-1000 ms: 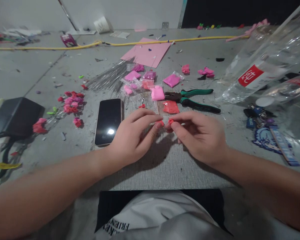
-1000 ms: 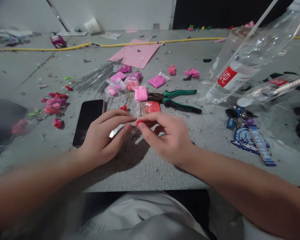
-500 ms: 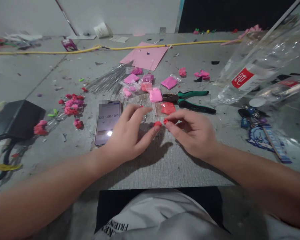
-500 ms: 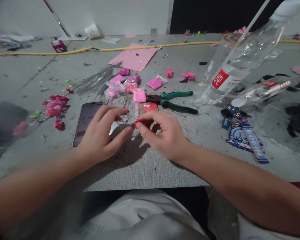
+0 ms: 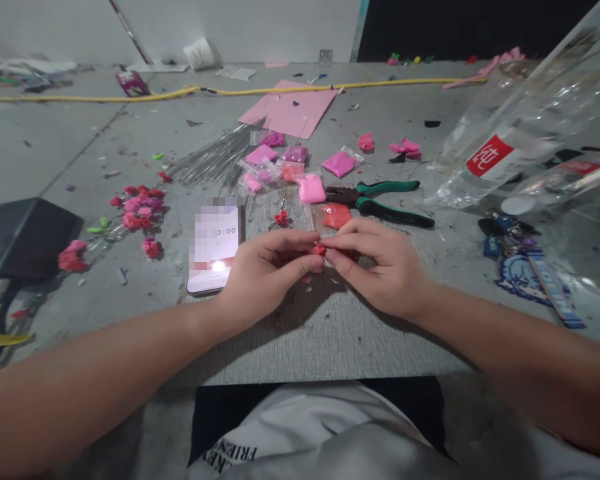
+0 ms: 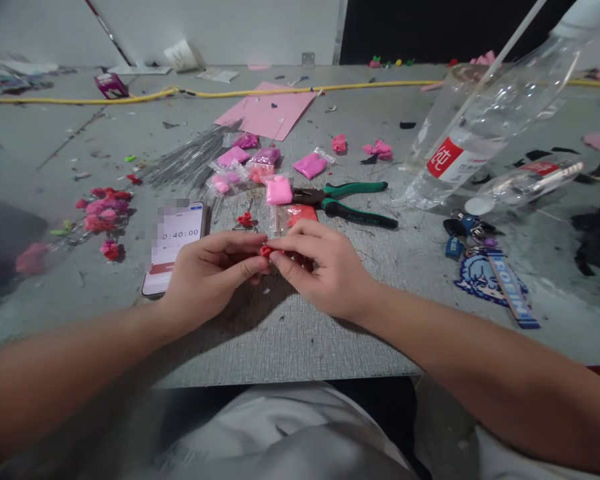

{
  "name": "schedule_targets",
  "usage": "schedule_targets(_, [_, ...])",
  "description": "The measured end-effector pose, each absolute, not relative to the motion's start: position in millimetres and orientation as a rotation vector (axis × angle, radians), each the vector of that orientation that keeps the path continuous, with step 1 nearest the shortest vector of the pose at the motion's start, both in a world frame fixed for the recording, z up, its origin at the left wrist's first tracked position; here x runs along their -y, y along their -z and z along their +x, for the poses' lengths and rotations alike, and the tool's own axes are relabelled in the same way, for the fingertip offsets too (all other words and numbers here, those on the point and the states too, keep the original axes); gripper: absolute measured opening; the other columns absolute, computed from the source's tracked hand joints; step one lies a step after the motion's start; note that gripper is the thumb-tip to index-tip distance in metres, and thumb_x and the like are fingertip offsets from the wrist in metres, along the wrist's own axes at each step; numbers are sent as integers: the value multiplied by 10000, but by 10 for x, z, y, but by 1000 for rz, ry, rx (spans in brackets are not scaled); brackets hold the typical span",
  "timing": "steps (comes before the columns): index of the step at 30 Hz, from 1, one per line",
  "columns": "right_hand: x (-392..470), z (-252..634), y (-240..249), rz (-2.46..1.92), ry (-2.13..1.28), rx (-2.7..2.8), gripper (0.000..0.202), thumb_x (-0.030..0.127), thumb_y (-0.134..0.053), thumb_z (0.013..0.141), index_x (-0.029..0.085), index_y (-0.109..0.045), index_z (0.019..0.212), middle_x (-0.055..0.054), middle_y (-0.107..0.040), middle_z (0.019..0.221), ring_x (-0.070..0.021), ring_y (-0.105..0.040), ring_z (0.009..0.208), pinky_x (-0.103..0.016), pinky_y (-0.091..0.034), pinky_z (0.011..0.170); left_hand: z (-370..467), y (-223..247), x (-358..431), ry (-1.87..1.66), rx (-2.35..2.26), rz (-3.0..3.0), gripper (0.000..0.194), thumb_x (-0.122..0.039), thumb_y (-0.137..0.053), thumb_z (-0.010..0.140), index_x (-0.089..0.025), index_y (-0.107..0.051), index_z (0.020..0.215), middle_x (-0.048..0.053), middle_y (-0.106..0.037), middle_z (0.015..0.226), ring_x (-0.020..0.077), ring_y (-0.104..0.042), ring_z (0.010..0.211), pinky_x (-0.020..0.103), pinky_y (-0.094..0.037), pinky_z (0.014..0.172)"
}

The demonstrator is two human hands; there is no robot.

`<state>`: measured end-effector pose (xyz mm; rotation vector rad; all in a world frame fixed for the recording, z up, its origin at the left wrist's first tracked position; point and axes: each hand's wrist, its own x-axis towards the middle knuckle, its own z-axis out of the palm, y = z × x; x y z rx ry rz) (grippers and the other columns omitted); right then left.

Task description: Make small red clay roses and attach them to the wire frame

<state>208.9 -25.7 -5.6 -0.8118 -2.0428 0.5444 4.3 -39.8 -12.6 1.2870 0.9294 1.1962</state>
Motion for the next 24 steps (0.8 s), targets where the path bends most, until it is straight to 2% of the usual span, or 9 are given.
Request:
schedule_targets(4, [191, 2122, 54, -986, -494, 2030, 138, 148, -634, 947, 132, -762, 995, -72, -713, 898, -153, -610, 738, -296, -465, 616, 41, 163, 393, -1153, -1022, 1257, 326, -274, -879, 794, -190, -791, 1096, 30, -816, 888, 143, -762, 759, 228, -642, 671])
schedule_targets(9, [113, 2121, 117, -1205, -280, 2348, 130, 217, -665, 913, 133, -741, 850, -103, -694, 841, -262, -582, 851, -419, -469, 796, 50, 203, 384, -1089, -1114, 1311, 295, -318, -858, 815, -196, -793, 1077, 51, -821, 993, 196, -778, 915, 313, -651, 815])
schedule_targets(13, [105, 2064, 151, -1254, -242, 2387, 172, 274, -685, 899, 121, -732, 834, -110, -674, 841, -280, -562, 868, -426, -454, 816, 46, 214, 369, -1060, -1153, 1415, 285, -315, -830, 840, -189, -768, 1088, 62, -817, 1030, 209, -770, 963, 373, -622, 926])
schedule_targets(17, [81, 2017, 167, -1210, -299, 2390, 100, 215, -712, 875, 117, -730, 864, -95, -663, 844, -271, -564, 886, -404, -449, 823, 37, 222, 342, -1022, -1192, 1474, 237, -327, -791, 870, -185, -755, 1057, 66, -813, 1028, 212, -763, 948, 383, -609, 913])
schedule_targets(24, [61, 2052, 160, -1172, -501, 2221, 37, 153, -725, 851, 168, -708, 821, -34, -672, 781, -204, -591, 819, -345, -445, 765, 37, 193, 335, -1013, -1175, 1530, 188, -338, -758, 898, -180, -732, 995, 55, -786, 963, 187, -736, 881, 323, -594, 819])
